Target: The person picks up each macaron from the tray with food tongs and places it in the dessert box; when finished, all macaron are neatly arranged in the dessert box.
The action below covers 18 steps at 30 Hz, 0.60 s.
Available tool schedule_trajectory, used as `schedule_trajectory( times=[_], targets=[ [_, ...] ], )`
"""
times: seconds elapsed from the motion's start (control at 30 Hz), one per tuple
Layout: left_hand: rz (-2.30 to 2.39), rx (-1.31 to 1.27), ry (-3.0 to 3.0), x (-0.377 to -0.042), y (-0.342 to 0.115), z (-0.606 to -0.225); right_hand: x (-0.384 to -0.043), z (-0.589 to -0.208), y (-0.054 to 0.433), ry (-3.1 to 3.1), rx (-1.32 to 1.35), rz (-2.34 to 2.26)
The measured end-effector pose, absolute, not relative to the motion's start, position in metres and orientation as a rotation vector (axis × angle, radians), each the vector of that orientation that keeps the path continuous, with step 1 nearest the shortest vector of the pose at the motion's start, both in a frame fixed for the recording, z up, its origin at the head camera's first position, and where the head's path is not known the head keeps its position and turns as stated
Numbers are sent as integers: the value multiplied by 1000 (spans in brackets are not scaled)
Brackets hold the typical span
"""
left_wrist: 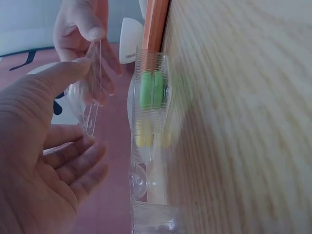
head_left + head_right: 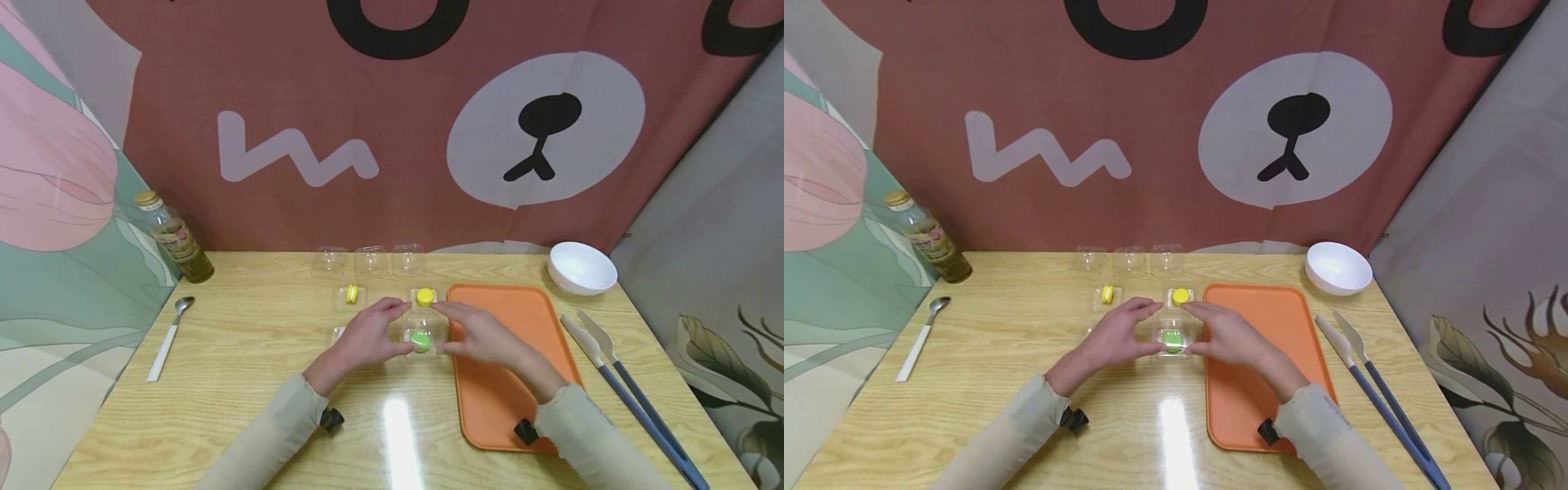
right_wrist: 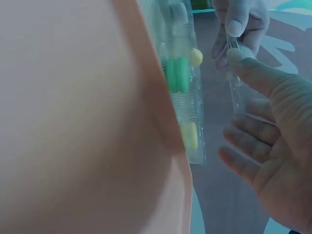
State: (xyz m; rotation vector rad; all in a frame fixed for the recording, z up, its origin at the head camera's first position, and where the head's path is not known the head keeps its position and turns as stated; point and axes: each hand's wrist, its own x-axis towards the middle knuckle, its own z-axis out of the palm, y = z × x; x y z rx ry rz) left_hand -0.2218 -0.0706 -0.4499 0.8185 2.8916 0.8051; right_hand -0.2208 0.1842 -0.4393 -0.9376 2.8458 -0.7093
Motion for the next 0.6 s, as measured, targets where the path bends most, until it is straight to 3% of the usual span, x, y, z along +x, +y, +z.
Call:
schedule_trajectory(
  times=[0.6],
  targets=[
    [590,953,2926,-224,-74,-455,-217,-450,184,2876,-1026,-580]
  ],
)
